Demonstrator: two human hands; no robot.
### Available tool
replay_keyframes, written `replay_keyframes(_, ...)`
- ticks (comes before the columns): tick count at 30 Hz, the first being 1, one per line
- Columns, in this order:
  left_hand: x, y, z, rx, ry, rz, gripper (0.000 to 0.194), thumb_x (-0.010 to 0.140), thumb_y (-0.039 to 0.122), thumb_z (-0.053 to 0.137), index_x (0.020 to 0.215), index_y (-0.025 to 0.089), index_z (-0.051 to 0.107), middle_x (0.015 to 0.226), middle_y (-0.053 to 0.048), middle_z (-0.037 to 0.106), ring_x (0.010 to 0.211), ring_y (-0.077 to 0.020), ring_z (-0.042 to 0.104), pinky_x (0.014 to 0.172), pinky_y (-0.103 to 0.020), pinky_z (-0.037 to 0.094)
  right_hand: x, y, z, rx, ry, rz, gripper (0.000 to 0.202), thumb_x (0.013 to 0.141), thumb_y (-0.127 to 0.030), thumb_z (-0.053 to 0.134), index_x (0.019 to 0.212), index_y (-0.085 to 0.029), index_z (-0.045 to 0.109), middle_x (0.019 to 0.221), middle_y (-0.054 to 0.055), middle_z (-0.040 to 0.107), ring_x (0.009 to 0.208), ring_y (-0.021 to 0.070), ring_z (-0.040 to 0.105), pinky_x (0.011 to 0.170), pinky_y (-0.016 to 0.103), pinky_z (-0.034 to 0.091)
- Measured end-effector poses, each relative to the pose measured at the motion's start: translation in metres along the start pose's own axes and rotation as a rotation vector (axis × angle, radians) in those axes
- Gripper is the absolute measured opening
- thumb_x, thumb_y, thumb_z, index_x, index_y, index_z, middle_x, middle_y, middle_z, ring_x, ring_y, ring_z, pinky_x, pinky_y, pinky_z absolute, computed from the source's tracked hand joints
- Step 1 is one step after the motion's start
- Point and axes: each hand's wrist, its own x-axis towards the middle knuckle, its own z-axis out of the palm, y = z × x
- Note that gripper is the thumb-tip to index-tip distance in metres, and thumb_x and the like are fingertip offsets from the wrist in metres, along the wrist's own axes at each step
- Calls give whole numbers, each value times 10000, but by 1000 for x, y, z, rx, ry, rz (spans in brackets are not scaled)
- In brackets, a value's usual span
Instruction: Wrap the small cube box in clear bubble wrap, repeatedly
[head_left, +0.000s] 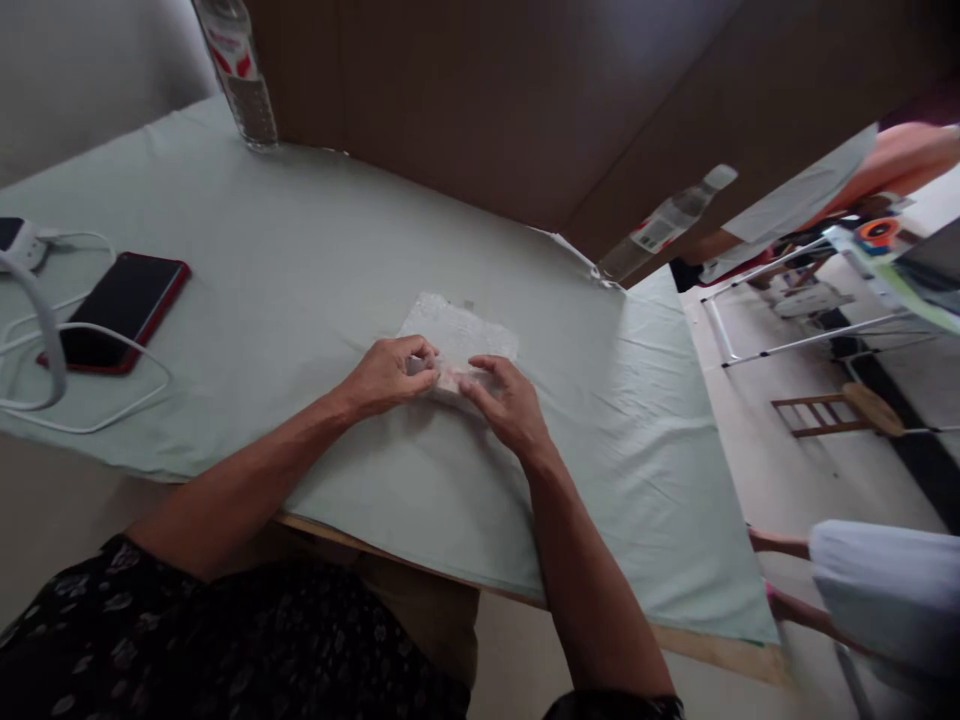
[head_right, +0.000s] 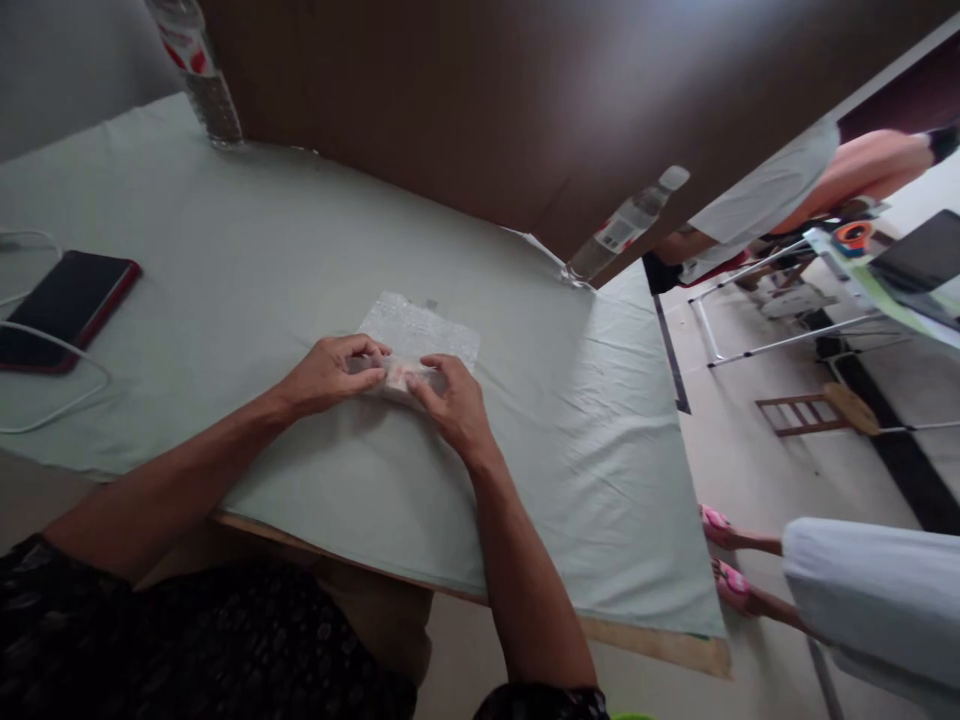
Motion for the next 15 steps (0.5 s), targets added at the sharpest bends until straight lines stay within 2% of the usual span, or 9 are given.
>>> replay_keyframes(3, 0, 3, 2, -47, 4, -53, 182, 741, 353, 615, 779, 176, 630, 965, -58, 749, 846, -188, 650, 749, -286, 485, 4, 4, 8, 208, -23, 125, 280, 846, -457, 632, 950, -204, 691, 863, 41, 737, 773, 189, 659, 728, 310, 517)
replay_keyframes(6, 1, 5, 2, -78, -14, -89, 250, 740, 410, 627, 775, 164, 654, 792, -28, 698, 718, -157, 593, 660, -263, 447, 1, 1, 11, 270, 19, 148, 240, 827, -429, 645, 883, -202, 704, 829, 27, 729, 750, 174, 645, 720, 295, 508)
replay_keyframes(9, 0, 8, 2, -91, -40, -115, 239, 730, 392, 625, 733, 155, 653, 680, -2, 623, 642, -131, 522, 592, -245, 393, -4, -3, 12, 244, 23, 139, 205, 833, -393, 623, 810, -208, 707, 774, 15, 716, 730, 171, 634, 712, 293, 500)
replay_keyframes(13, -1, 10, 2, -117, -62, -144, 193, 702, 347, 618, 697, 155, 639, 642, 9, 579, 616, -121, 487, 551, -233, 362, -8, -2, 10, 144, 10, 124, 217, 867, -376, 579, 804, -206, 699, 746, 16, 703, 718, 178, 629, 704, 305, 495)
replay_keyframes(15, -1, 9, 3, -129, -60, -151, 183, 691, 338, 614, 686, 155, 630, 635, 12, 564, 605, -116, 474, 537, -228, 352, -11, -3, 9, -23, 88, 81, 207, 895, -340, 553, 856, -202, 702, 832, 48, 720, 805, 209, 645, 771, 348, 493)
